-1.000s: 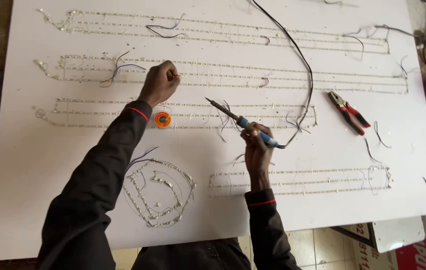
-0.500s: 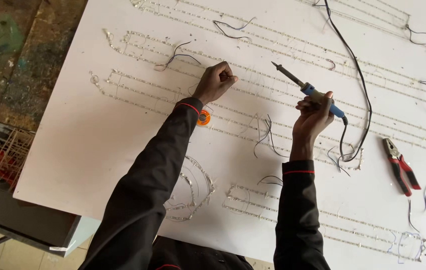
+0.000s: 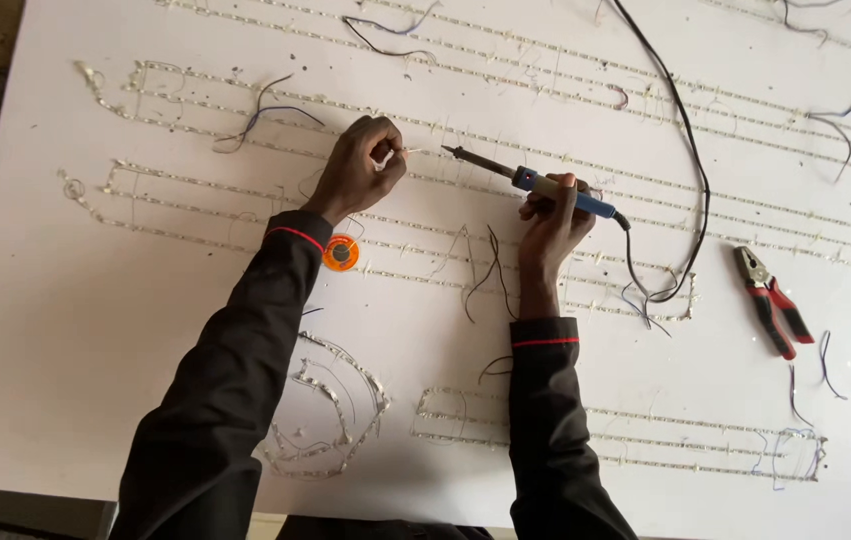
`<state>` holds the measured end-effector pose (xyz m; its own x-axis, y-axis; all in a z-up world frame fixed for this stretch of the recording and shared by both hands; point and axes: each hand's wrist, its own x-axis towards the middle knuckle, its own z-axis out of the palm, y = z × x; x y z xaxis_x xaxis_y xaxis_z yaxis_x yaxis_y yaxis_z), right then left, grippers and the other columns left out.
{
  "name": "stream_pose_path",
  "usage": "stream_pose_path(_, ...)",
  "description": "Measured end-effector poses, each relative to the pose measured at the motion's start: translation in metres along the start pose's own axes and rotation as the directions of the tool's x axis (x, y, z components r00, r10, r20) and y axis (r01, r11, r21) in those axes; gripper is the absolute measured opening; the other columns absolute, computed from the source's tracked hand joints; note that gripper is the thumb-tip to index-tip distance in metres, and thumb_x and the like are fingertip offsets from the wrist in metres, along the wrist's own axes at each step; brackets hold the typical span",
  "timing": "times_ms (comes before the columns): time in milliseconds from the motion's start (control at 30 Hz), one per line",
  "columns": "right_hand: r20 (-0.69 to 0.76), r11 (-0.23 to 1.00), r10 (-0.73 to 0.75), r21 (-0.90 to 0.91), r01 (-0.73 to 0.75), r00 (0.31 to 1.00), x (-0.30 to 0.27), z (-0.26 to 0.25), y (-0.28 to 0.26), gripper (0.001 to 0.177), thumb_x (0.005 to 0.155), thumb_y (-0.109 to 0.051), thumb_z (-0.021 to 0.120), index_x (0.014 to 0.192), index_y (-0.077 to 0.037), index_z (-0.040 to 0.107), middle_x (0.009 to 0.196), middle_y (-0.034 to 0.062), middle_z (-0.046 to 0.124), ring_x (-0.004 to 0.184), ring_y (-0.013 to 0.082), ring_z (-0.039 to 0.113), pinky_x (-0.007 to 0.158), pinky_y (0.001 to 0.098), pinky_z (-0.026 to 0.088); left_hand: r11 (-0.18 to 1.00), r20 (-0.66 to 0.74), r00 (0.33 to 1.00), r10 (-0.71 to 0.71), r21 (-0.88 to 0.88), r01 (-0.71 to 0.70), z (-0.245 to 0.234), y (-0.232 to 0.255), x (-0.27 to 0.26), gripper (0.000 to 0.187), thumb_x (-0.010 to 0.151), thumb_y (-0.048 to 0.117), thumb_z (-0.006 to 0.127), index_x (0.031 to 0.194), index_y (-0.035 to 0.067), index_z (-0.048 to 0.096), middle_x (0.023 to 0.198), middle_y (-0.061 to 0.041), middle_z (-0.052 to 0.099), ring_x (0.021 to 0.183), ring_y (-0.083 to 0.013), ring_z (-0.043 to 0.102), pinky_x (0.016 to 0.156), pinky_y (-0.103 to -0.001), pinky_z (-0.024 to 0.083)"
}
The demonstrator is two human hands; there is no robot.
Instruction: The person uses a soldering iron and solder wire to attach wires to LED strips laid out on a white board. They also use pliers to cut wires and manipulate the LED strips during the process.
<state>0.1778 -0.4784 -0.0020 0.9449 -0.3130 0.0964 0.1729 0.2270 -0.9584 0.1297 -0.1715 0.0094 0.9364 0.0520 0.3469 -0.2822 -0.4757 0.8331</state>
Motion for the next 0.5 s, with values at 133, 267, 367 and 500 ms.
stream_pose_path(133,0.023,0.999,0.039,-0.034,-0.038,0.999,-0.008,0.017,-0.027,0.04,0.112,-0.036,0.06,0.084,-0.007,0.064,0.063,0.0098,0.06,0.047,0.0169,0.048,0.047,0.0293,0.039,0.997,0.02,0.998,0.062,0.034,-0.063,0.0,0.005,0.002,0.013,0.091,0.001,0.063,0.095,0.013,0.058,0.082,-0.001,0.052,0.084,-0.0209,0.047,0.078,-0.038,0.043)
stream_pose_path(267,0.038,0.998,-0.015,-0.052,0.017,0.999,-0.004,0.011,-0.01,0.041,0.113,-0.043,0.072,0.102,-0.003,0.074,0.065,0.0148,0.067,0.048,0.019,0.068,0.046,0.0281,0.055,0.988,-0.011,0.991,0.132,0.081,-0.131,0.006,-0.008,0.001,0.019,0.09,-0.002,0.073,0.101,0.012,0.07,0.079,-0.004,0.055,0.081,-0.0262,0.064,0.083,-0.042,0.058)
stream_pose_path(367,0.076,0.995,-0.027,-0.089,0.033,0.997,-0.005,0.015,-0.014,0.042,0.114,-0.043,0.072,0.103,-0.002,0.074,0.067,0.0153,0.069,0.05,0.0193,0.07,0.049,0.0283,0.057,0.986,-0.031,0.989,0.145,0.086,-0.141,0.006,-0.008,0.003,0.019,0.089,-0.003,0.074,0.1,0.012,0.07,0.08,-0.004,0.056,0.082,-0.0271,0.065,0.082,-0.043,0.059)
stream_pose_path(500,0.108,0.991,-0.032,-0.129,0.046,0.994,-0.006,0.017,-0.015,0.045,0.114,-0.044,0.071,0.104,-0.001,0.073,0.068,0.0162,0.07,0.051,0.0198,0.07,0.049,0.0288,0.057,0.989,-0.053,0.989,0.136,0.056,-0.133,0.006,-0.01,0.002,0.02,0.088,-0.003,0.076,0.098,0.013,0.07,0.079,-0.004,0.056,0.08,-0.0275,0.065,0.081,-0.044,0.058)
